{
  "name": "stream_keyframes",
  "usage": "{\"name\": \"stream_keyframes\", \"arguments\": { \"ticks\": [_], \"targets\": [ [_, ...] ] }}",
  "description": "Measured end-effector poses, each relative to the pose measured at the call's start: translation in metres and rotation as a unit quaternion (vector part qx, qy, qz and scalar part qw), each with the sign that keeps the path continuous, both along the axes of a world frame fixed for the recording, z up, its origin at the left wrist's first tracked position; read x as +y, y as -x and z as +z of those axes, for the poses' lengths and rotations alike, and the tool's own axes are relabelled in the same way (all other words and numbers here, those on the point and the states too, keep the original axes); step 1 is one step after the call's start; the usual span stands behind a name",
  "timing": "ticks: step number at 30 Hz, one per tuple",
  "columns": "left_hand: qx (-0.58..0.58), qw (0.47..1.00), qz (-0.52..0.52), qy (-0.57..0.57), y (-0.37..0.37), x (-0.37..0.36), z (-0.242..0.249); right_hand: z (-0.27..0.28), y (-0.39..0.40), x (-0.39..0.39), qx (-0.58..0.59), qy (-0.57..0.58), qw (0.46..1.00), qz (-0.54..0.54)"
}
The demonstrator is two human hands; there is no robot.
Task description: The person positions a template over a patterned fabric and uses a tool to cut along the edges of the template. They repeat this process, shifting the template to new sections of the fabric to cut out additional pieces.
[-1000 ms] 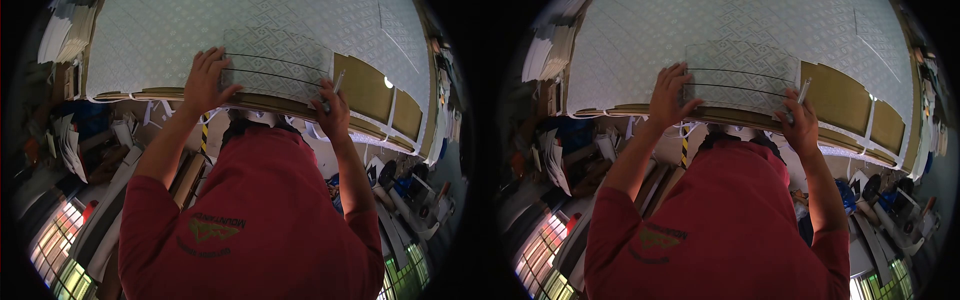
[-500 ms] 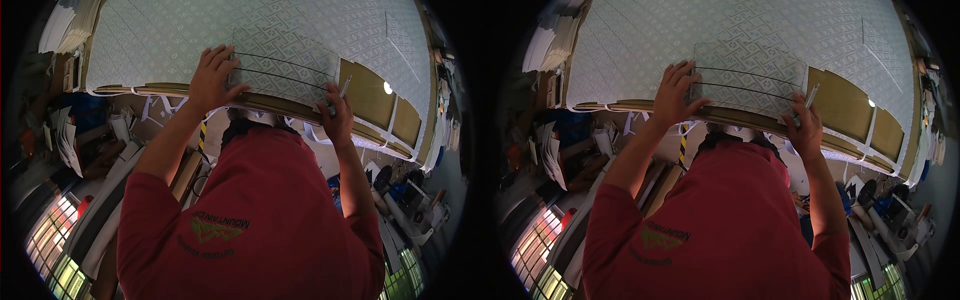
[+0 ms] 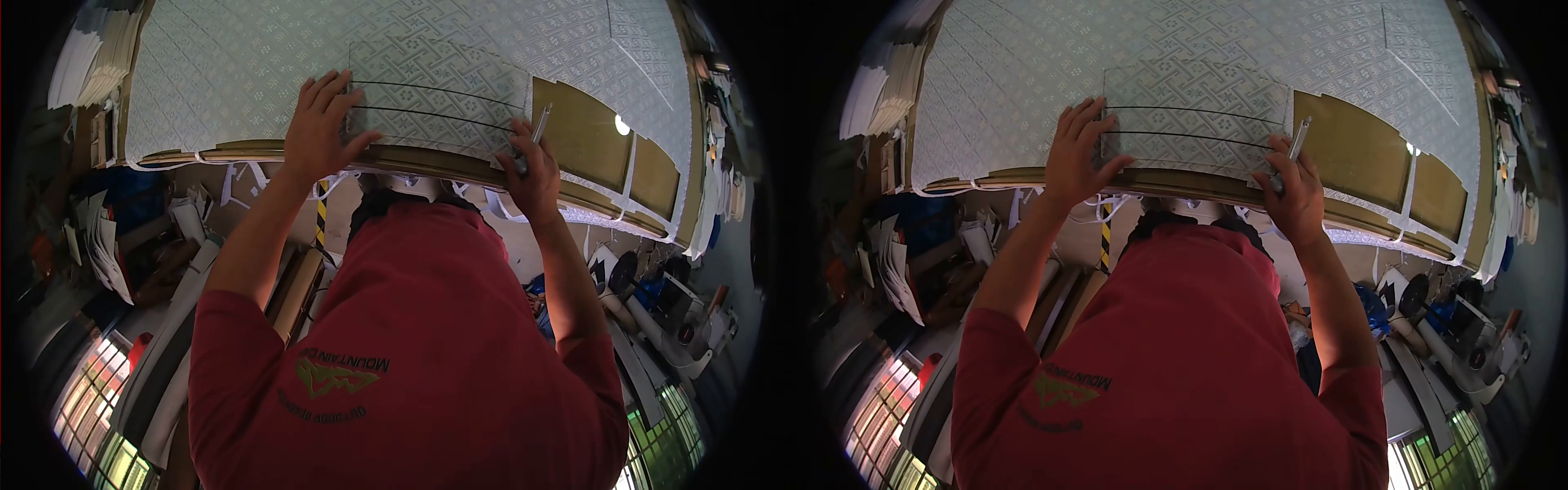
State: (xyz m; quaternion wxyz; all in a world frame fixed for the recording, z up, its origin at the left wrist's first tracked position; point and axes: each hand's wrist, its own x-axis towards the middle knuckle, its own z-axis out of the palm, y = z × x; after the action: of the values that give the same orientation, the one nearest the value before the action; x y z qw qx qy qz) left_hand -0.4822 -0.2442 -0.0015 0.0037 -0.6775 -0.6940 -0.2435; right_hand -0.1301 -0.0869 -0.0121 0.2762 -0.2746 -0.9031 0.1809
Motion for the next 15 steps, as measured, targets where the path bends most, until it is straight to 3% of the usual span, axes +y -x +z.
{"name": "stream_keyframes", "arguments": {
  "ticks": [15],
  "targets": [
    [-0.009, 1.0, -0.005, -0.006, -0.0002, 0.0009, 0.0017, -0.0022, 0.0002, -0.0002, 0.008, -0.01, 1.0, -0.001]
  ]
}}
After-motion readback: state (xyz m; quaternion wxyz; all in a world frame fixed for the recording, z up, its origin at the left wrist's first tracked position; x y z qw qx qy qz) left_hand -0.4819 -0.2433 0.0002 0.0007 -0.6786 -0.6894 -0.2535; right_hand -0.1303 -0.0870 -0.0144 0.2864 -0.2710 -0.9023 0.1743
